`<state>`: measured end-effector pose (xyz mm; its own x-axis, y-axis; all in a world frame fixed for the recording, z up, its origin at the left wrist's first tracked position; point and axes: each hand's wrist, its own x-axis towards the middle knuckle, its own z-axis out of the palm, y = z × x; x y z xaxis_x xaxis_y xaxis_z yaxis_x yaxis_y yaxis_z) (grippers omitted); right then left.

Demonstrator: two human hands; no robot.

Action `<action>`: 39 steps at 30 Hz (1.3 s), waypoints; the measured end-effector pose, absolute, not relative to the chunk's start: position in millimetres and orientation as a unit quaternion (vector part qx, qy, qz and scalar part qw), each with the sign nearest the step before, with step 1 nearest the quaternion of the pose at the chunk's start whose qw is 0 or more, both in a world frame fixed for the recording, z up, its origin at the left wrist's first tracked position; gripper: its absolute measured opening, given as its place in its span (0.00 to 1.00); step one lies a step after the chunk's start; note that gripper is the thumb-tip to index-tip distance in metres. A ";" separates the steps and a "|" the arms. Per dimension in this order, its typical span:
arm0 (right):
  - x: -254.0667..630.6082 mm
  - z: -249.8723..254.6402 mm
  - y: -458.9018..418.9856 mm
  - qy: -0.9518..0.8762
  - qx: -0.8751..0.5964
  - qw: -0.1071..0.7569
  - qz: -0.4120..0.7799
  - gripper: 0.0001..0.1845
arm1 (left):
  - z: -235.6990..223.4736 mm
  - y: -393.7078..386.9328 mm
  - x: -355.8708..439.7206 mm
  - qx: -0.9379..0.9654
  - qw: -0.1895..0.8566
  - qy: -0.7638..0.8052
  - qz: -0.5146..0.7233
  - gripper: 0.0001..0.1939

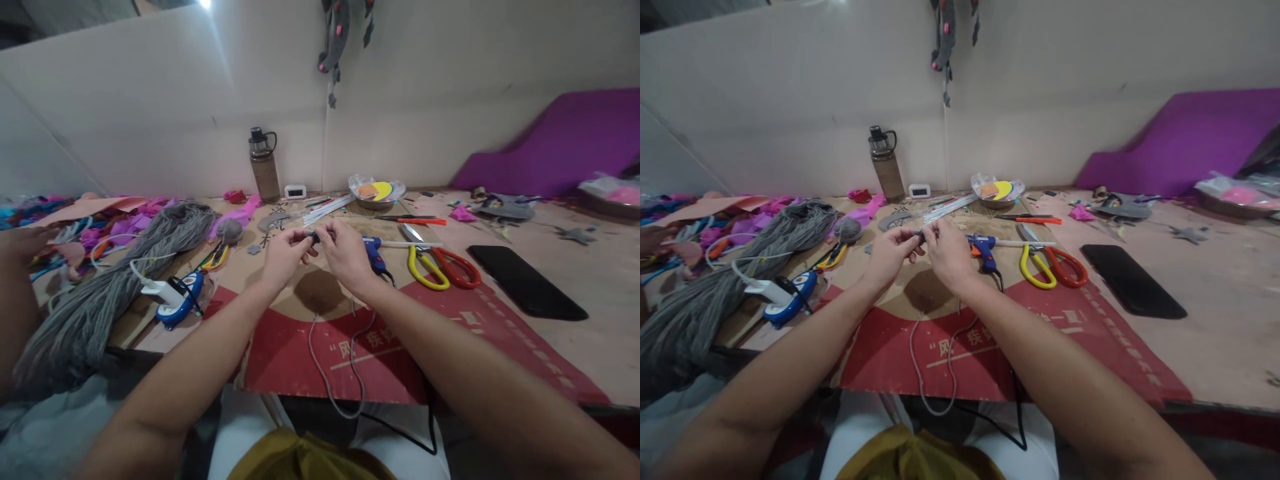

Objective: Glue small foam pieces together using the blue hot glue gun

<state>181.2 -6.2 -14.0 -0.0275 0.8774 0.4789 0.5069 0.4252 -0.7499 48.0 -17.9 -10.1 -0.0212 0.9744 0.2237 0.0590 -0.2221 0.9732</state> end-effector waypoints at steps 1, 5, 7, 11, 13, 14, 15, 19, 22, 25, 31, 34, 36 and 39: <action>181.4 -13.8 -6.1 -0.691 -0.503 0.483 0.187 0.12 | -10.1 -17.5 47.9 0.559 0.426 0.459 0.544 0.06; 181.8 -12.8 -4.9 -0.689 -0.505 0.484 0.189 0.12 | -12.0 -14.0 46.3 0.550 0.464 0.436 0.540 0.09; 182.1 -12.2 -4.1 -0.687 -0.502 0.489 0.192 0.13 | -14.1 -11.9 44.8 0.542 0.482 0.422 0.545 0.09; 182.5 -11.3 -3.4 -0.683 -0.495 0.500 0.197 0.13 | -17.7 -9.3 42.3 0.541 0.492 0.404 0.550 0.10; 182.3 -11.2 -3.6 -0.680 -0.500 0.498 0.198 0.14 | -17.8 -9.5 42.0 0.549 0.483 0.410 0.545 0.10; 182.0 -11.2 -3.8 -0.679 -0.502 0.497 0.199 0.14 | -17.2 -9.9 42.2 0.554 0.475 0.417 0.542 0.11; 181.6 -11.1 -4.0 -0.680 -0.500 0.498 0.201 0.14 | -16.3 -10.5 42.5 0.558 0.466 0.426 0.539 0.11; 179.4 -10.9 -5.1 -0.683 -0.486 0.503 0.212 0.13 | -10.5 -13.9 44.3 0.557 0.427 0.466 0.539 0.10; 177.6 -10.5 -6.4 -0.681 -0.482 0.507 0.215 0.13 | -6.5 -16.6 45.2 0.560 0.407 0.486 0.533 0.08; 176.2 -10.0 -8.7 -0.680 -0.476 0.511 0.222 0.13 | -5.0 -18.2 45.1 0.562 0.392 0.496 0.534 0.07; 175.0 -9.4 -15.4 -0.691 -0.457 0.510 0.232 0.12 | -8.9 -15.4 43.0 0.528 0.410 0.478 0.569 0.06; 174.8 -9.4 -17.1 -0.700 -0.452 0.503 0.228 0.10 | -11.6 -12.4 41.9 0.519 0.421 0.469 0.578 0.08; 174.8 -9.2 -16.8 -0.702 -0.456 0.498 0.225 0.08 | -12.8 -10.9 41.4 0.518 0.426 0.461 0.581 0.08; 174.8 -8.1 -15.1 -0.694 -0.472 0.492 0.230 0.08 | -13.5 -10.3 41.0 0.525 0.431 0.445 0.584 0.08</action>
